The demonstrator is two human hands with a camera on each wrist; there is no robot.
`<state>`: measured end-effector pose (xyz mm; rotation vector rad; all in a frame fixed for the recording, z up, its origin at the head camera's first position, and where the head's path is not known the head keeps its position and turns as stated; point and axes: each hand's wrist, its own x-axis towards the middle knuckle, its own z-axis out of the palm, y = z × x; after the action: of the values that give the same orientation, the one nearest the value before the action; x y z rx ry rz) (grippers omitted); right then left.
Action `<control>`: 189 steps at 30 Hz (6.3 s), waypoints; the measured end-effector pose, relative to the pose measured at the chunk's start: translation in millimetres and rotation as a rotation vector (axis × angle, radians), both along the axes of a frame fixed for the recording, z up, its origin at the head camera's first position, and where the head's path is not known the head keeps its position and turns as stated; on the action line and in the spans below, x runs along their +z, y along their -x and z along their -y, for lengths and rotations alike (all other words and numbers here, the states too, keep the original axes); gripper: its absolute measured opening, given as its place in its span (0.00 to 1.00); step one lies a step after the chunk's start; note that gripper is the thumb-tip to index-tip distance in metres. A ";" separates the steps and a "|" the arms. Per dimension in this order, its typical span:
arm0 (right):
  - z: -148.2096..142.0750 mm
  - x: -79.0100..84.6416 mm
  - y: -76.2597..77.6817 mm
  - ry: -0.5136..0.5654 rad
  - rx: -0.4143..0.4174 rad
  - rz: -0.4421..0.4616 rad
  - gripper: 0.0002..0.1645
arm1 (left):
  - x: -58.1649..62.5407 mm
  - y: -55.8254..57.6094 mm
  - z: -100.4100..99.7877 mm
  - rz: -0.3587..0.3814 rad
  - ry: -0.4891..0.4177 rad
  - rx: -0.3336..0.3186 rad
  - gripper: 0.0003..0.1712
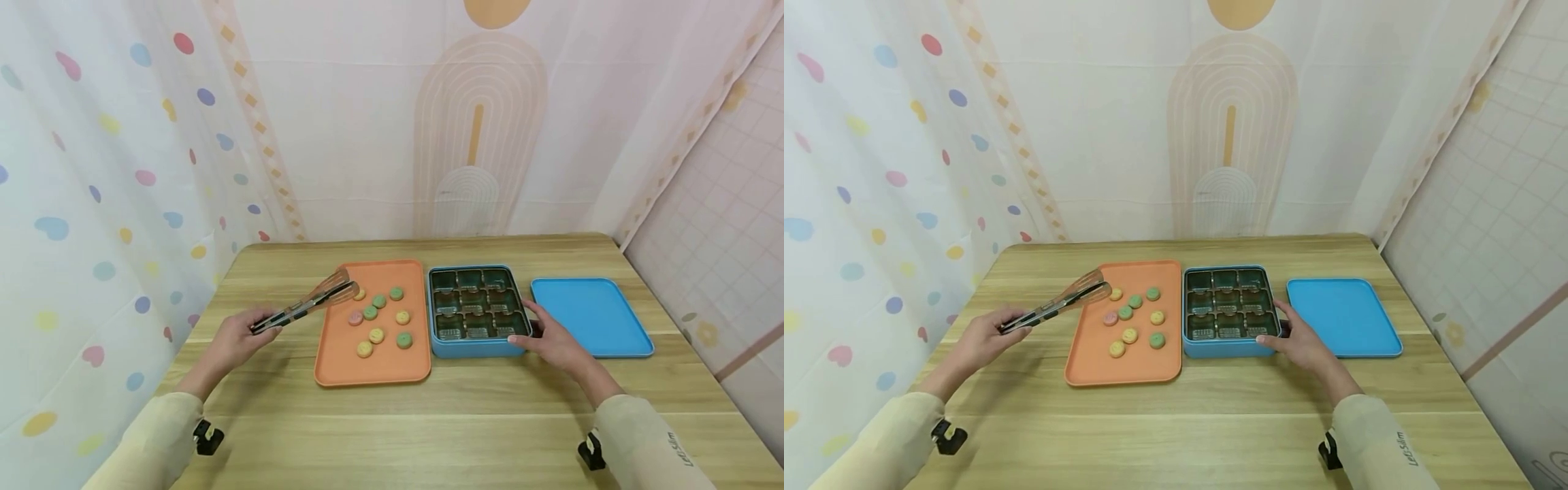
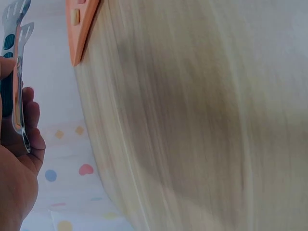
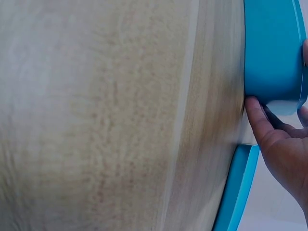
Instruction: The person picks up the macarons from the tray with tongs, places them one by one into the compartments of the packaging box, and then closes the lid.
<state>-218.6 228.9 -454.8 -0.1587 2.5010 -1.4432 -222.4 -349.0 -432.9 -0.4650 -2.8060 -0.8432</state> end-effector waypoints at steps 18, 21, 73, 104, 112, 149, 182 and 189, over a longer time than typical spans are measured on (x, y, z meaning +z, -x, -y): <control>1.6 0.8 0.0 0.000 -0.007 0.013 0.58 | -11.5 -10.3 1.2 0.101 -0.016 0.022 0.16; 1.4 0.8 0.0 0.003 -0.006 0.013 0.58 | -12.7 -13.7 0.2 0.105 -0.017 0.019 0.16; 1.0 1.4 0.2 0.027 -0.008 0.008 0.56 | -44.5 -34.7 -0.4 0.085 -0.051 -0.047 0.07; 1.7 1.7 0.0 0.010 -0.011 0.016 0.56 | -16.8 -20.1 -27.1 0.130 -0.065 -0.035 0.05; 0.6 0.1 0.5 0.005 -0.012 0.027 0.57 | -1.7 -2.8 -58.2 0.089 -0.073 -0.106 0.04; 0.1 -1.8 0.8 -0.006 -0.003 0.016 0.58 | -7.8 26.7 -155.0 0.157 -0.162 -0.262 0.03; 1.4 -1.1 1.5 -0.030 0.012 -0.001 0.58 | -18.5 -1.7 -46.6 0.058 -0.070 -0.077 0.08; 0.2 -1.6 0.4 -0.031 0.009 0.009 0.58 | -28.9 -12.4 -25.8 0.108 -0.071 -0.026 0.10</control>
<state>-219.1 228.7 -456.4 -0.1581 2.5109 -1.3977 -210.0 -323.2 -461.8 -0.4598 -2.8610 -0.9989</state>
